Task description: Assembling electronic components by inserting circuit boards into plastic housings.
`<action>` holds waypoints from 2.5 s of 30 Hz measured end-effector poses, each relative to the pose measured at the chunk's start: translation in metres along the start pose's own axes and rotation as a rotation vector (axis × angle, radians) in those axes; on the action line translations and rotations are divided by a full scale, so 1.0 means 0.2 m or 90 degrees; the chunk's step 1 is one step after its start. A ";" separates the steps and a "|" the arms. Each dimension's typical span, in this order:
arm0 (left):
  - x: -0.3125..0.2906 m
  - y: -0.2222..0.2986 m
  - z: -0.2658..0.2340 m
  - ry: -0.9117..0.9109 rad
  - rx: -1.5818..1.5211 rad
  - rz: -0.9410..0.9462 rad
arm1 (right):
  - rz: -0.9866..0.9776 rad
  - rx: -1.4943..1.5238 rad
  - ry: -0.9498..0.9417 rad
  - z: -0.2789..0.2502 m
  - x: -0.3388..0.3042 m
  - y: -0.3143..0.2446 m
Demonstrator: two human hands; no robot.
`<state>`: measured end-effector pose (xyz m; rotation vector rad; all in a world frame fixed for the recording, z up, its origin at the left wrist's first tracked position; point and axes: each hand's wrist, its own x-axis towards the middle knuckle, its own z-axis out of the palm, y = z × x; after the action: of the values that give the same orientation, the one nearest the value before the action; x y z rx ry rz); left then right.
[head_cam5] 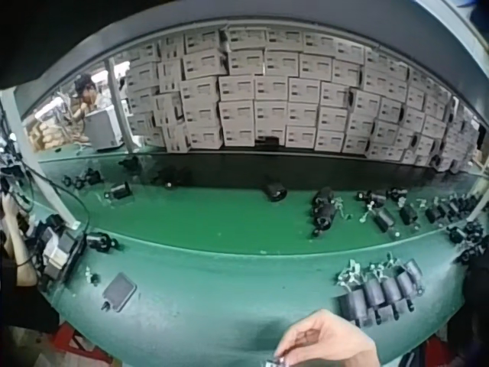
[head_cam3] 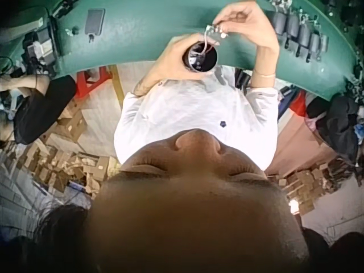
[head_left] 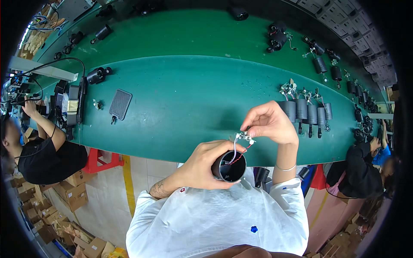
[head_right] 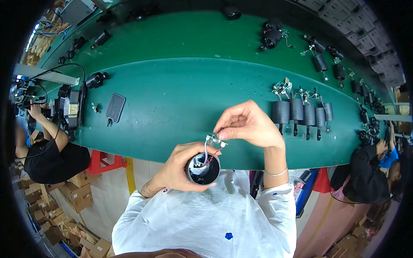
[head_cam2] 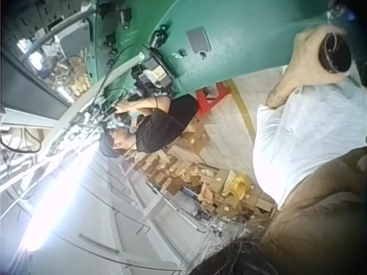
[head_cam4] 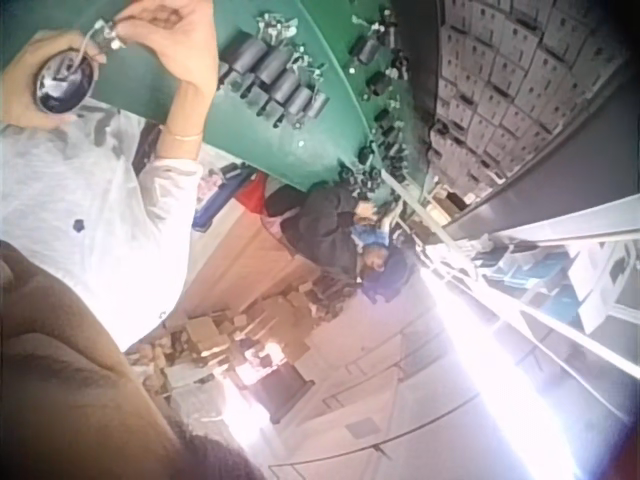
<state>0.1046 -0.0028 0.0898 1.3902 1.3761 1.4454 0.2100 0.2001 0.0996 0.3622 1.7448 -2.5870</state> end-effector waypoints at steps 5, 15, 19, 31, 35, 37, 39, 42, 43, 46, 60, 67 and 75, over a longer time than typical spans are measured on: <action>0.00 -0.04 0.02 0.071 -0.079 -0.054 | -0.181 -0.045 0.111 0.06 -0.05 -0.02; 0.01 -0.04 0.01 0.017 -0.498 -0.169 | -0.376 -0.001 0.219 0.20 -0.08 0.00; 0.01 -0.07 0.04 0.024 -0.573 -0.157 | -0.390 -0.025 0.240 0.24 -0.08 0.00; 0.00 -0.05 0.01 0.073 -0.312 -0.065 | -0.510 -0.214 0.163 0.24 -0.08 -0.01; 0.00 -0.04 0.03 0.153 -0.294 -0.028 | -0.509 -0.290 0.167 0.26 -0.10 -0.02; 0.01 -0.03 0.03 0.180 -0.288 -0.015 | -0.508 -0.315 0.167 0.27 -0.11 -0.02; 0.02 -0.02 0.03 0.192 -0.193 -0.007 | -0.522 -0.371 0.159 0.29 -0.12 -0.03; 0.03 -0.01 0.02 0.204 -0.098 0.002 | -0.537 -0.428 0.148 0.31 -0.13 -0.04; 0.03 -0.01 0.02 0.205 -0.082 0.000 | -0.538 -0.447 0.138 0.32 -0.13 -0.04; 0.03 0.00 0.02 0.211 -0.034 -0.007 | -0.540 -0.501 0.107 0.34 -0.13 -0.03; 0.03 -0.12 0.03 -0.194 -0.867 0.015 | -0.357 0.521 -0.142 0.20 0.01 0.13; 0.01 -0.11 0.01 -0.237 -0.933 -0.016 | -0.361 0.490 -0.209 0.14 0.06 0.15; 0.05 -0.04 -0.06 -0.037 -0.162 0.158 | -0.137 0.280 0.057 0.14 0.03 0.14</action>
<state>0.0902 0.0069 0.0853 1.4583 0.9691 1.6607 0.2029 0.1638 0.0834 0.3085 1.2815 -3.1529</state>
